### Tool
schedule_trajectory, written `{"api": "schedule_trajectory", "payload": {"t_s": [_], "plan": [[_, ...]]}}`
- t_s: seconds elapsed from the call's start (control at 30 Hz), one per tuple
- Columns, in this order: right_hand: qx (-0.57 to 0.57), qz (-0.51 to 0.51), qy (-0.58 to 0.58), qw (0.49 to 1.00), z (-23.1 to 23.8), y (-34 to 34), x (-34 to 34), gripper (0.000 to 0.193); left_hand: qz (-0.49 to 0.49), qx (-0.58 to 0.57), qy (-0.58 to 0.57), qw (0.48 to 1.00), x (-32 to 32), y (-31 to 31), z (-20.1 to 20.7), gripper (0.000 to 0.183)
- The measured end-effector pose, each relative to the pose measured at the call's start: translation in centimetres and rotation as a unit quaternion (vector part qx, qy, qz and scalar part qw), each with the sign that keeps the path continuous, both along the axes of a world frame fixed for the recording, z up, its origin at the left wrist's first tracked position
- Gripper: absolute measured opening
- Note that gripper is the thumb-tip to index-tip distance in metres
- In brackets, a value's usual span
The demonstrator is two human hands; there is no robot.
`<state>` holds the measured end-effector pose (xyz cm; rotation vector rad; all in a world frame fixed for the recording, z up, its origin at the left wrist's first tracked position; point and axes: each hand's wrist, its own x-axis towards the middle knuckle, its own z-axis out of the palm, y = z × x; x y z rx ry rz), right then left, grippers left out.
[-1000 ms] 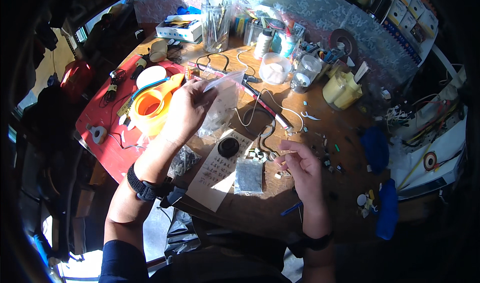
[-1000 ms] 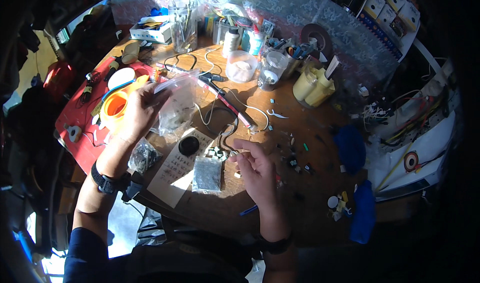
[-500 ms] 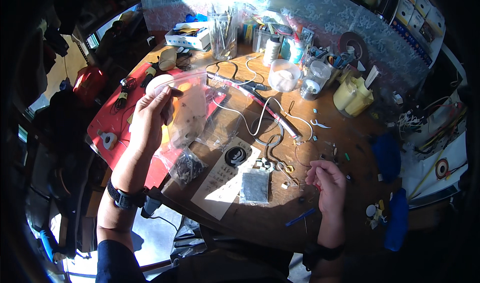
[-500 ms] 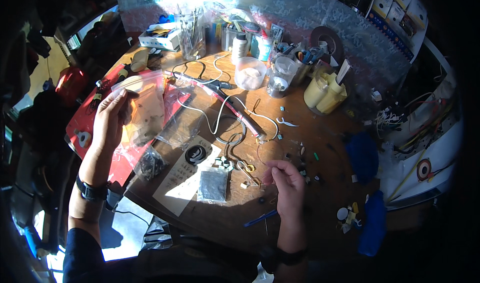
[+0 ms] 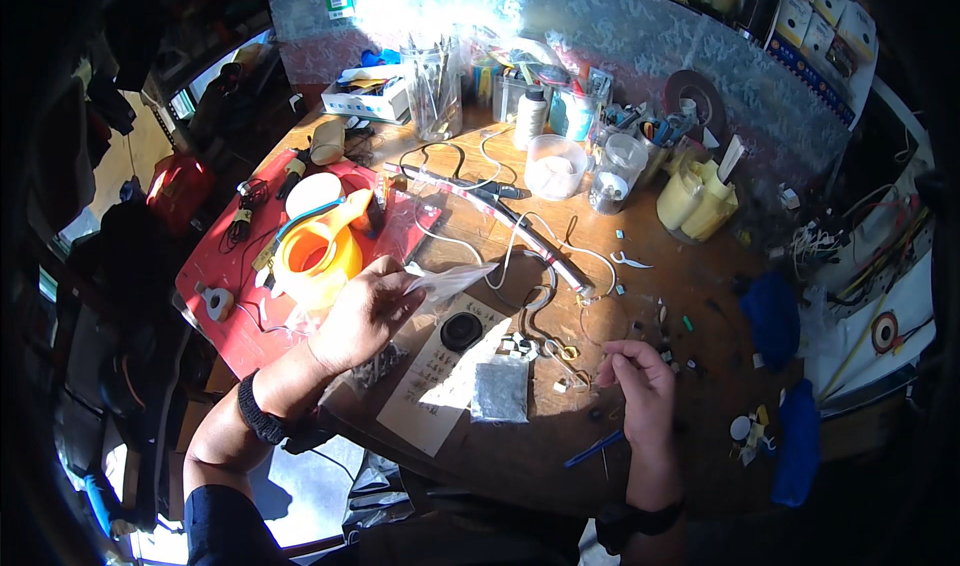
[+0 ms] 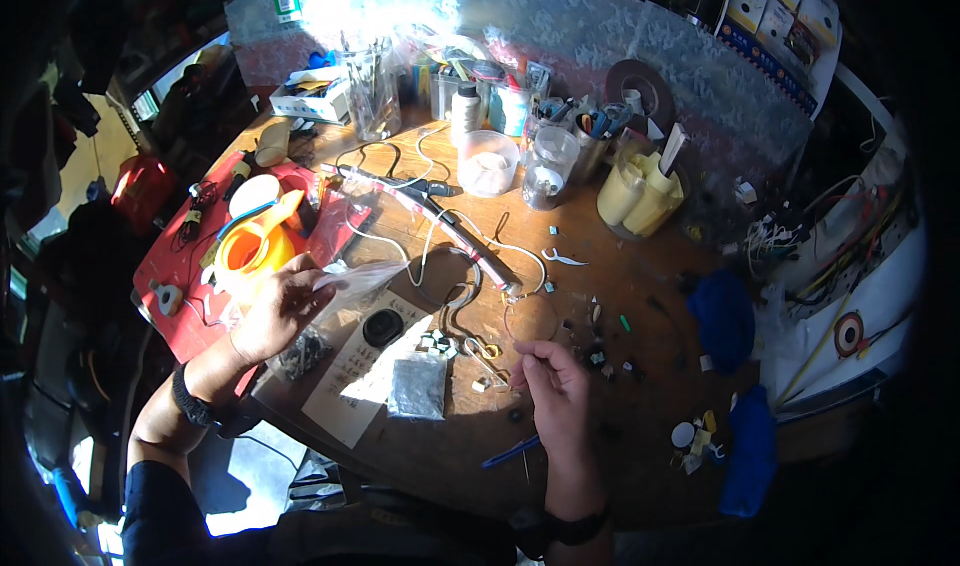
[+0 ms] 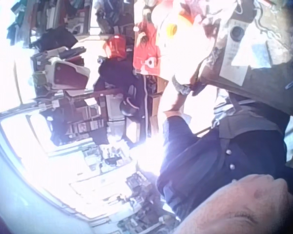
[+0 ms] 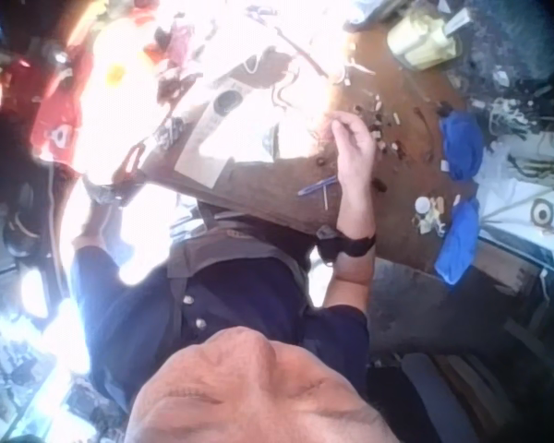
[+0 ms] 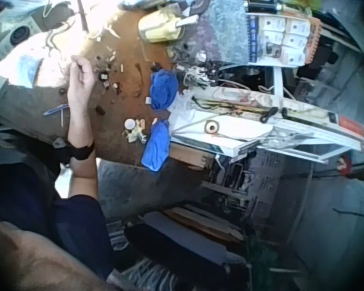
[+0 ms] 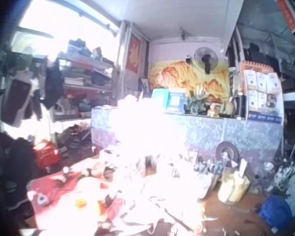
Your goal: The person handles small electronic components and wires on a cluttered workbench, picking up and manipulating parts with both hands. They appear to be assembling or repairing a small device, occasionally reaching for tools and components scattered across the table.
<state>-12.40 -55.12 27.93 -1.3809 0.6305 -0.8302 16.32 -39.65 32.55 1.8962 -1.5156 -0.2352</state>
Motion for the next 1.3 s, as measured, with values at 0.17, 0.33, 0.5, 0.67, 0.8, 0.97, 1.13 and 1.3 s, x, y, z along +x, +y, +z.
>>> {"api": "schedule_trajectory", "payload": {"t_s": [0.17,0.33,0.5,0.67,0.8,0.97,1.13,1.3], "plan": [[-0.001,0.066,0.028,0.997,-0.1,0.3,0.1,0.016,-0.060,0.079,0.008,0.995,-2.3,0.6,-0.6,0.026],[-0.197,0.113,0.141,0.964,-0.7,0.8,0.7,0.017,-0.066,0.090,0.072,0.991,-3.5,1.2,0.9,0.025],[-0.179,0.125,0.153,0.964,-1.2,0.6,0.7,0.014,-0.039,0.060,0.178,0.981,-3.4,2.2,1.4,0.018],[-0.190,0.123,0.158,0.961,-1.5,0.6,0.7,0.014,0.138,-0.076,0.198,0.967,0.3,5.1,0.5,0.020],[-0.176,0.129,0.152,0.964,-1.5,0.8,0.7,0.013,0.300,-0.055,0.028,0.952,2.7,7.9,-1.9,0.034],[-0.161,0.139,0.177,0.961,-1.5,0.7,0.7,0.014,0.316,-0.010,0.052,0.947,5.0,9.7,-4.7,0.037],[-0.110,0.134,0.142,0.974,-1.7,0.7,0.7,0.013,0.247,-0.044,0.110,0.962,5.2,8.9,-5.1,0.016],[-0.075,0.127,0.138,0.979,-1.7,0.9,0.9,0.012,0.193,-0.187,0.122,0.955,3.0,7.6,-3.3,0.007]]}}
